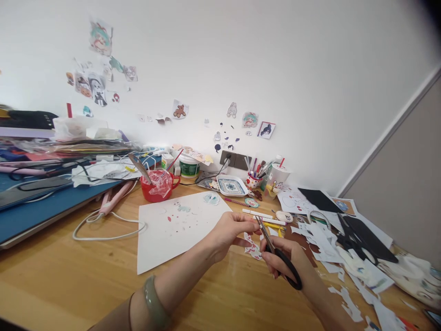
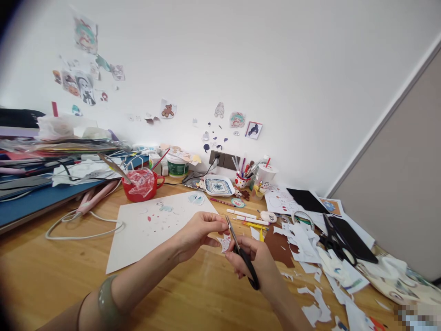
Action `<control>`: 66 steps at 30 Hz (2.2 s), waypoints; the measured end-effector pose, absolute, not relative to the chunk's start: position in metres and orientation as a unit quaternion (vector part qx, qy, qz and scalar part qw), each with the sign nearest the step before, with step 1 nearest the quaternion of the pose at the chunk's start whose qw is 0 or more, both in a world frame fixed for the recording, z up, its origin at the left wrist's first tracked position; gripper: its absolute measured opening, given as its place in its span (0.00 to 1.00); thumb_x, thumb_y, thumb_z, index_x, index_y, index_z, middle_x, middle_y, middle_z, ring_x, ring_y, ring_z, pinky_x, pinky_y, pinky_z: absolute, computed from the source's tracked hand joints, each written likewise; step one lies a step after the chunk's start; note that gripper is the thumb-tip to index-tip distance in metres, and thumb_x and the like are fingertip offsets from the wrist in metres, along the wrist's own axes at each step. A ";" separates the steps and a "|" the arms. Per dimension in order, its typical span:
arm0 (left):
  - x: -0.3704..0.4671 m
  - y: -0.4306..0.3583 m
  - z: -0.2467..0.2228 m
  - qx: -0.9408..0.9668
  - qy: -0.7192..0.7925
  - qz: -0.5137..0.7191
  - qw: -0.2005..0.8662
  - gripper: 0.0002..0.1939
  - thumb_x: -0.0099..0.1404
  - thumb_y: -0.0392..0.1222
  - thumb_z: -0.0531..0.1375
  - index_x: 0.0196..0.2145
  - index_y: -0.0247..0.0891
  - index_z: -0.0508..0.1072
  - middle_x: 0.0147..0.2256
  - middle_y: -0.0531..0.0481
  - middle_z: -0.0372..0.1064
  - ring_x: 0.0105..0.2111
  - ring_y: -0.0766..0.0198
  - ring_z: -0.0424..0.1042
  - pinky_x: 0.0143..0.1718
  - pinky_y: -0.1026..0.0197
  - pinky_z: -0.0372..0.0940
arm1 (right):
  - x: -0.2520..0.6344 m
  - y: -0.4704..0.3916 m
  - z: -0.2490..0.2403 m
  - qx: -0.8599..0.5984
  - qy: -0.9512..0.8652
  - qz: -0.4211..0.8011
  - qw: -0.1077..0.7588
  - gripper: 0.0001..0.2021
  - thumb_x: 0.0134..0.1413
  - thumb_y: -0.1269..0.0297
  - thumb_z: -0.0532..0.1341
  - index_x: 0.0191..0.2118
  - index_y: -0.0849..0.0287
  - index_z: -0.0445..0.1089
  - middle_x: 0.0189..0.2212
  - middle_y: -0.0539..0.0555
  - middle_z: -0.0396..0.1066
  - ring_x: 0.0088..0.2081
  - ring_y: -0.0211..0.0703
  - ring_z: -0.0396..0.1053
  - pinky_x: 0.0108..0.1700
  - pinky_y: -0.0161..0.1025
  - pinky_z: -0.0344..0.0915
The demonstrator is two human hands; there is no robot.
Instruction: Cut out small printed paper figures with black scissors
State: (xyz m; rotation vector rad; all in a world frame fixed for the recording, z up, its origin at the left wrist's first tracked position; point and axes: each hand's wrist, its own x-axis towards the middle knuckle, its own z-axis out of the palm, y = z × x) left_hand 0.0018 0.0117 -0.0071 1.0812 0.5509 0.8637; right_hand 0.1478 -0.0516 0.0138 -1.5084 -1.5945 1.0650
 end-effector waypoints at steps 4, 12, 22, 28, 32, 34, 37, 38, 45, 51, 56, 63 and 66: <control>0.002 0.012 -0.007 0.490 0.250 0.395 0.736 0.09 0.47 0.42 0.63 0.25 0.33 0.71 0.27 0.49 0.66 0.29 0.68 0.63 0.26 0.67 0.60 | 0.146 -0.052 0.016 -0.581 -0.609 0.416 0.343 0.07 0.38 0.61 0.58 0.23 0.59 0.60 0.12 0.43 0.56 0.16 0.33 0.57 0.20 0.31 0.57; 0.002 0.012 -0.005 0.490 0.254 0.395 0.734 0.09 0.47 0.43 0.63 0.24 0.34 0.71 0.26 0.50 0.67 0.29 0.68 0.64 0.26 0.66 0.59 | 0.148 -0.051 0.015 -0.576 -0.610 0.423 0.344 0.08 0.37 0.61 0.59 0.23 0.59 0.61 0.13 0.43 0.57 0.16 0.33 0.57 0.20 0.31 0.58; 0.001 0.011 -0.004 0.491 0.257 0.398 0.731 0.10 0.47 0.43 0.63 0.25 0.33 0.71 0.27 0.49 0.66 0.29 0.67 0.64 0.26 0.66 0.60 | 0.146 -0.053 0.016 -0.570 -0.613 0.421 0.350 0.08 0.38 0.61 0.59 0.23 0.59 0.60 0.13 0.43 0.56 0.17 0.32 0.56 0.20 0.31 0.57; 0.001 0.012 -0.004 0.486 0.260 0.401 0.732 0.11 0.46 0.44 0.63 0.25 0.33 0.71 0.26 0.49 0.66 0.29 0.67 0.64 0.25 0.66 0.60 | 0.147 -0.052 0.015 -0.571 -0.612 0.425 0.344 0.09 0.38 0.60 0.59 0.23 0.58 0.60 0.13 0.43 0.56 0.16 0.33 0.56 0.20 0.32 0.56; 0.001 0.013 -0.004 0.479 0.266 0.402 0.733 0.12 0.45 0.45 0.63 0.25 0.34 0.72 0.26 0.49 0.67 0.29 0.66 0.64 0.25 0.66 0.60 | 0.146 -0.053 0.016 -0.578 -0.606 0.421 0.347 0.09 0.38 0.60 0.59 0.23 0.58 0.60 0.13 0.43 0.56 0.16 0.33 0.56 0.20 0.32 0.56; 0.001 0.013 -0.005 0.477 0.271 0.403 0.733 0.12 0.45 0.45 0.63 0.25 0.34 0.72 0.26 0.48 0.67 0.29 0.66 0.64 0.25 0.65 0.60 | 0.146 -0.054 0.017 -0.577 -0.605 0.419 0.354 0.09 0.38 0.60 0.59 0.23 0.58 0.60 0.13 0.43 0.56 0.16 0.33 0.56 0.20 0.32 0.56; 0.001 0.013 -0.005 0.476 0.273 0.403 0.732 0.12 0.45 0.45 0.64 0.25 0.34 0.72 0.26 0.48 0.67 0.29 0.65 0.65 0.25 0.66 0.60 | 0.146 -0.053 0.016 -0.574 -0.606 0.421 0.355 0.09 0.38 0.60 0.59 0.22 0.58 0.60 0.13 0.43 0.56 0.16 0.32 0.56 0.20 0.31 0.56; 0.001 0.013 -0.004 0.476 0.273 0.403 0.732 0.12 0.45 0.45 0.64 0.25 0.34 0.72 0.26 0.48 0.67 0.29 0.65 0.65 0.25 0.66 0.60 | 0.146 -0.053 0.016 -0.574 -0.606 0.422 0.353 0.09 0.38 0.60 0.59 0.22 0.58 0.60 0.13 0.43 0.56 0.16 0.32 0.56 0.20 0.31 0.56; 0.002 0.013 -0.004 0.477 0.270 0.405 0.732 0.12 0.45 0.45 0.64 0.25 0.33 0.72 0.27 0.48 0.67 0.29 0.66 0.65 0.25 0.66 0.60 | 0.147 -0.053 0.016 -0.569 -0.611 0.427 0.348 0.09 0.38 0.60 0.59 0.23 0.58 0.59 0.13 0.43 0.55 0.16 0.32 0.55 0.20 0.32 0.55; 0.000 0.013 -0.003 0.475 0.274 0.409 0.729 0.12 0.45 0.45 0.64 0.25 0.33 0.72 0.27 0.47 0.68 0.29 0.66 0.65 0.25 0.66 0.60 | 0.148 -0.052 0.014 -0.575 -0.607 0.417 0.357 0.09 0.38 0.60 0.60 0.23 0.59 0.61 0.13 0.43 0.57 0.16 0.32 0.56 0.19 0.31 0.57; 0.000 0.013 -0.002 0.489 0.295 0.419 0.706 0.12 0.44 0.45 0.63 0.24 0.34 0.72 0.27 0.48 0.68 0.30 0.65 0.65 0.25 0.66 0.60 | 0.153 -0.047 0.008 -0.574 -0.606 0.416 0.362 0.09 0.39 0.59 0.59 0.24 0.59 0.62 0.12 0.43 0.58 0.15 0.32 0.58 0.19 0.31 0.58; 0.003 0.011 -0.003 0.497 0.290 0.418 0.703 0.12 0.45 0.45 0.63 0.25 0.33 0.72 0.27 0.47 0.67 0.32 0.65 0.65 0.25 0.67 0.60 | 0.150 -0.047 0.009 -0.540 -0.628 0.431 0.357 0.08 0.41 0.60 0.58 0.26 0.59 0.60 0.15 0.44 0.60 0.17 0.32 0.58 0.17 0.29 0.55; 0.004 0.010 -0.004 0.495 0.291 0.421 0.703 0.12 0.46 0.45 0.63 0.26 0.34 0.71 0.29 0.47 0.68 0.32 0.64 0.65 0.26 0.67 0.60 | 0.150 -0.046 0.006 -0.538 -0.639 0.420 0.355 0.07 0.42 0.62 0.56 0.28 0.60 0.60 0.16 0.44 0.59 0.18 0.32 0.58 0.17 0.28 0.54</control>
